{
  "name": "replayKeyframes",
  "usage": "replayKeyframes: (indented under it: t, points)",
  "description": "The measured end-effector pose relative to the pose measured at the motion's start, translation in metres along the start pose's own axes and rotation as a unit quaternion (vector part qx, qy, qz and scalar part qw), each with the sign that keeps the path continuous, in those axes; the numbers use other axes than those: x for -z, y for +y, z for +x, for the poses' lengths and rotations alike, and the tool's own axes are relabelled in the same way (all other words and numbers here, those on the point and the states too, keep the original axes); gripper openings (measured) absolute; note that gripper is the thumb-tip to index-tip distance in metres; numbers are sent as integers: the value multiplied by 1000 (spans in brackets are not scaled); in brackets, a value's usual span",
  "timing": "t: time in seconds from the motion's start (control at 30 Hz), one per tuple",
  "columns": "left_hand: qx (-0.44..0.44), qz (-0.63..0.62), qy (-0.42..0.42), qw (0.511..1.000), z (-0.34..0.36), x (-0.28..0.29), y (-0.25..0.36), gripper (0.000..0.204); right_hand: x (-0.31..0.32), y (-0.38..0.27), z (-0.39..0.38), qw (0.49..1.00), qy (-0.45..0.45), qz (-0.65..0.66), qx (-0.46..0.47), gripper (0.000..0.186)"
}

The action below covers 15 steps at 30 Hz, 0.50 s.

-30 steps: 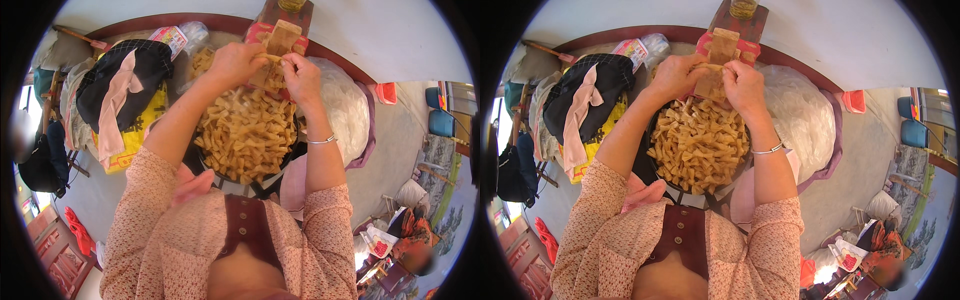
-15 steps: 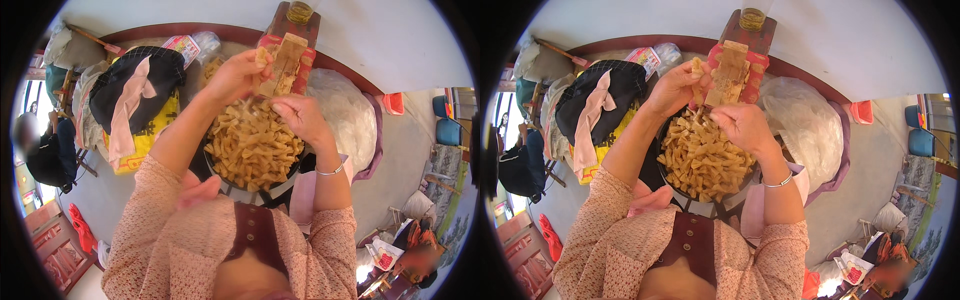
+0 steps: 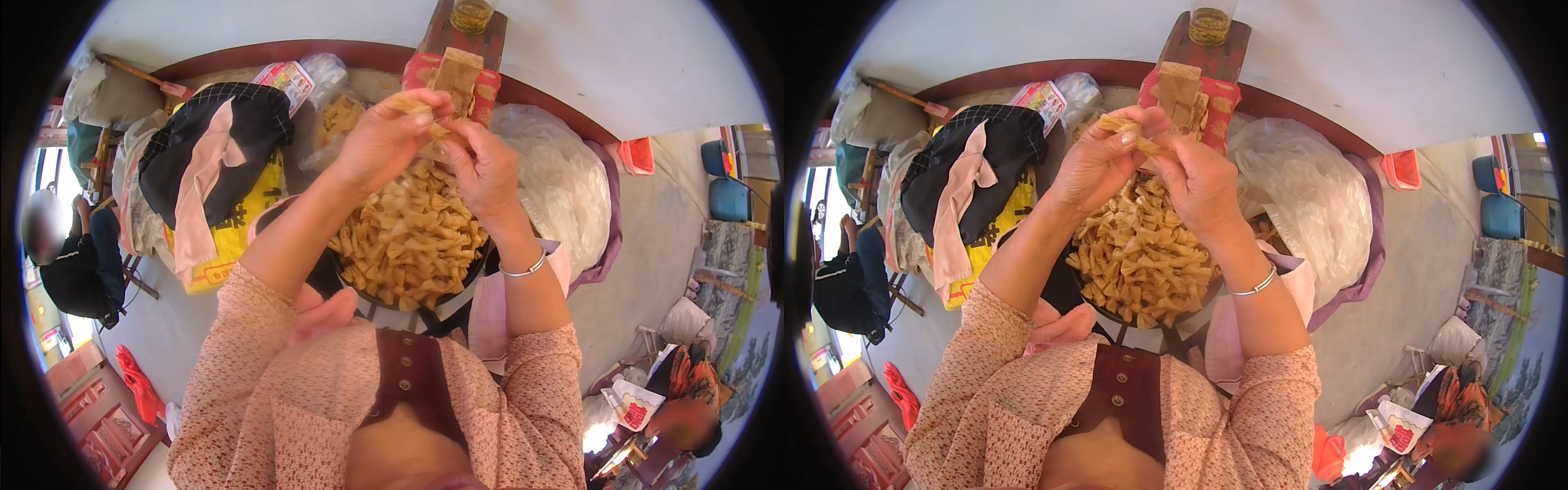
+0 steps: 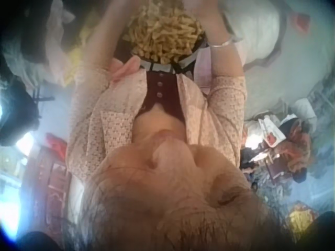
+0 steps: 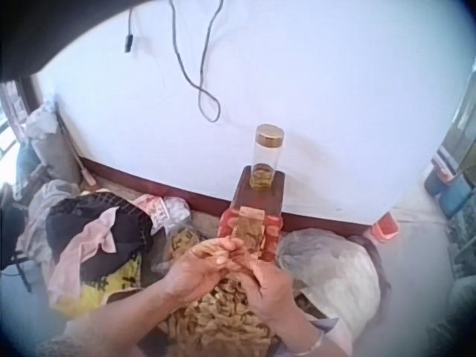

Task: The person sits on the floor and repeatedly tears strips of dough, then uses a wooden press to cut them into small pieces that fall into a bowl. The process continues with the same method throughout the clip.

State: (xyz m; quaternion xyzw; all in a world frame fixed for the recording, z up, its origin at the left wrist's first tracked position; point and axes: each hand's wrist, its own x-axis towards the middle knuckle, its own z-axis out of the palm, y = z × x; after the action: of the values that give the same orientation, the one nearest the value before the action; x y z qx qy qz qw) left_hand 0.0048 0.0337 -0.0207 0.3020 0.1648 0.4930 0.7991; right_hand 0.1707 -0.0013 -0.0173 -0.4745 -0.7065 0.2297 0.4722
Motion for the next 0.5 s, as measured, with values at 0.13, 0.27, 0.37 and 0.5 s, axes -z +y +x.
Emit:
replayKeyframes:
  t: [0.13, 0.27, 0.37, 0.5]
  points:
    - [53, 107, 77, 990, 1, 10, 3, 21, 5, 8, 1, 998, -10, 9, -61, 12]
    - [64, 141, 139, 978, 5, 13, 2, 15, 5, 14, 8, 997, 8, -32, -68, 9]
    - [63, 161, 165, 971, 10, 14, 1, 11, 2, 16, 15, 996, 44, -62, -54, 7]
    - [60, 193, 155, 967, 16, 25, 4, 11, -4, 20, 21, 993, 68, -45, -79, 6]
